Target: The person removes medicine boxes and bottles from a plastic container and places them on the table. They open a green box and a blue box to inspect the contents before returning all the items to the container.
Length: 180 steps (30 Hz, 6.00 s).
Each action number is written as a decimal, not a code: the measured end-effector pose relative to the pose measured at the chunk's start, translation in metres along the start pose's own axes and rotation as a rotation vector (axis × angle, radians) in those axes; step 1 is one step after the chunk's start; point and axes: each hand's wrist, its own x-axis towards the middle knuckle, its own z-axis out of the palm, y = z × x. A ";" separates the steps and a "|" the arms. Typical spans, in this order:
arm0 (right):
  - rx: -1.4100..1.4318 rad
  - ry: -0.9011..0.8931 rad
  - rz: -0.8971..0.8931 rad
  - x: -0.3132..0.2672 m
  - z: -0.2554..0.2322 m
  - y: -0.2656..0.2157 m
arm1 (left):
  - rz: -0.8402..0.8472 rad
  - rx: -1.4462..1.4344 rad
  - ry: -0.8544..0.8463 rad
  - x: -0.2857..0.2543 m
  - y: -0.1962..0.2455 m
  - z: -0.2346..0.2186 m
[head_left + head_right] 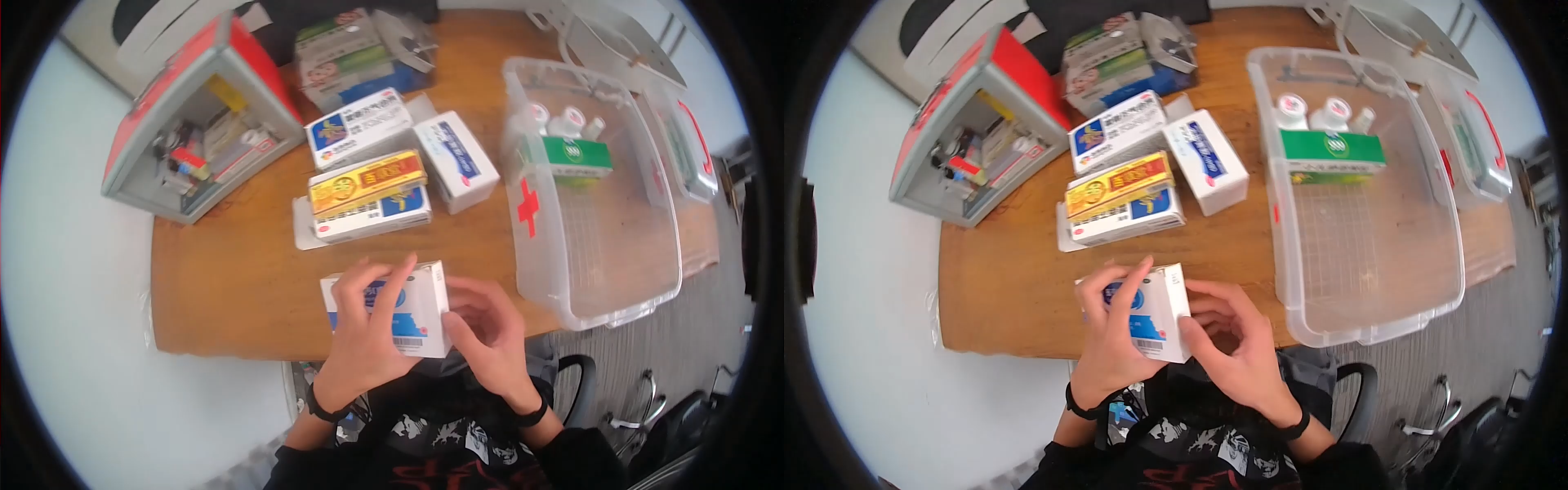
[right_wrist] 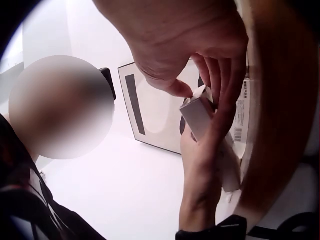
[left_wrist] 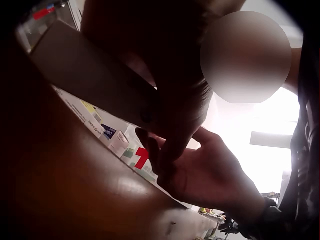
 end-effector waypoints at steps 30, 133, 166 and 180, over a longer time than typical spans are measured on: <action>-0.340 -0.179 -0.582 0.001 -0.042 0.027 | 0.066 -0.125 -0.121 0.001 -0.003 -0.003; -0.695 0.397 -0.911 -0.078 -0.041 0.001 | 0.391 -0.430 0.556 0.069 0.046 -0.030; -0.965 0.707 -0.617 -0.045 -0.168 0.027 | 0.898 0.320 -0.661 0.250 0.147 0.072; -0.985 0.690 -0.607 -0.047 -0.169 0.029 | 0.664 0.398 -0.746 0.258 0.134 0.061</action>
